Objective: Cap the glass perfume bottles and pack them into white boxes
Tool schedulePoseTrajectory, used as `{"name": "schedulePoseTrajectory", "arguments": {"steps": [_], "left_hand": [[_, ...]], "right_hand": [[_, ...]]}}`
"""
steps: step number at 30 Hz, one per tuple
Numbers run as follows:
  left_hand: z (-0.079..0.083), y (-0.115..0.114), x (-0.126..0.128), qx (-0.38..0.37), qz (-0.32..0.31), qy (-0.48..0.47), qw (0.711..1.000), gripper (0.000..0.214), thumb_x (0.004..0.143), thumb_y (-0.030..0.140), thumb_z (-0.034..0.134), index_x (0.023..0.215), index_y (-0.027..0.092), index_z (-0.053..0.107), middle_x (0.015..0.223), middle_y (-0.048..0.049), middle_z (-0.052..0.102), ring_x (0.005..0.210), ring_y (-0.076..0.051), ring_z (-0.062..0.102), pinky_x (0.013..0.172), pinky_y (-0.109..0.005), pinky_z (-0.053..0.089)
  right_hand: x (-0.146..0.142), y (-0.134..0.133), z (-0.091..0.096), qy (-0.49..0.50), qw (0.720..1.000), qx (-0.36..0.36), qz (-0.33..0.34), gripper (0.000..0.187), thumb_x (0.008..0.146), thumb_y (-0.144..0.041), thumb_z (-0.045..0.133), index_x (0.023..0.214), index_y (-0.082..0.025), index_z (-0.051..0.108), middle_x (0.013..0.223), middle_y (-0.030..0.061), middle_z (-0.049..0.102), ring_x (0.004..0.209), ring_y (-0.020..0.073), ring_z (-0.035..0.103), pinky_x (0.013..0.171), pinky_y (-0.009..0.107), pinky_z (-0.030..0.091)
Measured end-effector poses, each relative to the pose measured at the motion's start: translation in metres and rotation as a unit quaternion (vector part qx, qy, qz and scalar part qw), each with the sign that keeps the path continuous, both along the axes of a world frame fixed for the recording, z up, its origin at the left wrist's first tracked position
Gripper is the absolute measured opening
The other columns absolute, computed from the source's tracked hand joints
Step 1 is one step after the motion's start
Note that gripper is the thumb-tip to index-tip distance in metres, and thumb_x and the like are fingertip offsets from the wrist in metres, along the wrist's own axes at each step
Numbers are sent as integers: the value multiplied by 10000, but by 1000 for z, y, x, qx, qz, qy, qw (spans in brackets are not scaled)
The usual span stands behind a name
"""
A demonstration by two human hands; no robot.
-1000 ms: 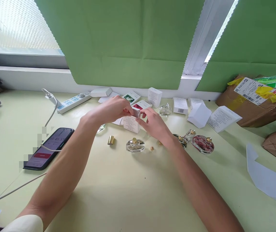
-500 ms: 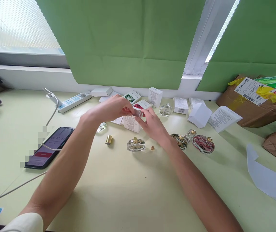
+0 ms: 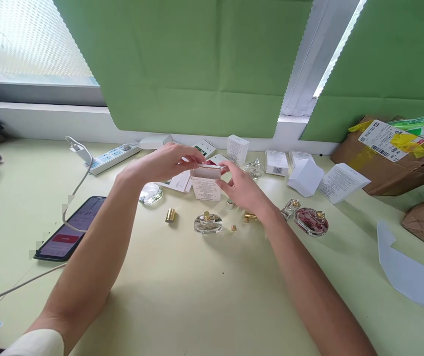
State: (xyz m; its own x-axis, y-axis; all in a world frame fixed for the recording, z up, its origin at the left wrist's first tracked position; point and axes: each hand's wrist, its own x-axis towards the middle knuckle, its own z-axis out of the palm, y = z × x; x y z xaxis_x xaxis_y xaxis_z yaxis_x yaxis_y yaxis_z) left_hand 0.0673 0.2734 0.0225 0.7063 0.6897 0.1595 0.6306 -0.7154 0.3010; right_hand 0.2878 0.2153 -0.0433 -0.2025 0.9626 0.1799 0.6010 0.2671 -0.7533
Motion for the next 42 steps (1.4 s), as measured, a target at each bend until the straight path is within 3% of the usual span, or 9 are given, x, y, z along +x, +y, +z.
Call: {"name": "schedulePoseTrajectory", "arguments": {"steps": [8, 14, 17, 21, 25, 30, 35, 38, 42], "left_hand": [[-4, 4, 2, 4, -4, -44, 999, 215, 923, 234, 506, 1013, 233, 700, 940, 1, 736, 824, -122, 636, 718, -244, 425], [-4, 5, 3, -26, -17, -58, 998, 234, 928, 250, 498, 1049, 228, 696, 959, -11, 732, 871, -128, 653, 724, -234, 446], [-3, 5, 2, -38, -11, -59, 997, 233, 933, 255, 484, 1022, 224, 697, 904, -1, 717, 757, -108, 660, 657, -223, 439], [-4, 5, 3, -53, 0, -59, 997, 246, 936, 224, 444, 1008, 209, 678, 774, 17, 652, 612, -77, 639, 589, -208, 418], [-6, 4, 6, -36, -2, -52, 998, 287, 928, 180, 396, 1070, 224, 642, 700, 25, 589, 630, -82, 618, 576, -200, 403], [-5, 0, 8, -57, -15, -55, 997, 269, 968, 291, 393, 1146, 243, 590, 889, -1, 666, 692, -91, 623, 618, -214, 421], [-6, 1, 5, -145, -30, -5, 989, 503, 883, 535, 547, 1332, 317, 482, 1158, -34, 655, 1015, -181, 625, 695, -231, 442], [-10, 3, 5, -188, -41, 18, 981, 659, 785, 493, 680, 1373, 353, 416, 1166, -20, 650, 1030, -191, 614, 708, -239, 446], [-17, 6, 8, -193, -34, 3, 981, 732, 800, 406, 667, 1429, 384, 293, 1121, -14, 657, 946, -176, 622, 713, -256, 447]], "right_hand": [[-6, 2, -3, 6, 985, 166, -46, 169, 902, -402, 591, 996, -263, 615, 1127, 43, 476, 652, 101, 505, 700, 338, 512], [-3, 4, -3, -17, 985, 167, -27, 175, 909, -404, 588, 902, -236, 636, 1084, 39, 540, 649, 109, 522, 689, 337, 487], [0, 4, 0, 4, 989, 144, -28, 154, 867, -360, 644, 863, -227, 566, 970, 16, 595, 671, 125, 555, 627, 300, 469], [1, 2, 3, 2, 991, 134, -27, 177, 836, -320, 675, 966, -239, 586, 1002, 7, 652, 641, 119, 560, 623, 297, 474], [1, 3, 2, -23, 987, 156, 21, 210, 863, -279, 655, 1070, -247, 658, 1129, 15, 675, 661, 121, 568, 677, 315, 495], [2, 5, 0, -74, 981, 178, 6, 179, 923, -246, 570, 974, -230, 740, 1052, 29, 708, 705, 149, 593, 681, 322, 468], [3, 6, -1, -76, 977, 199, -28, 154, 898, -207, 607, 919, -217, 759, 941, 22, 721, 687, 150, 591, 637, 305, 444], [1, 6, -1, -51, 971, 227, -51, 150, 889, -175, 614, 922, -206, 758, 936, 25, 722, 728, 152, 610, 649, 294, 454], [0, 6, 0, -49, 959, 269, -78, 134, 875, -162, 634, 914, -200, 757, 901, 25, 724, 750, 163, 609, 671, 300, 459]]}}
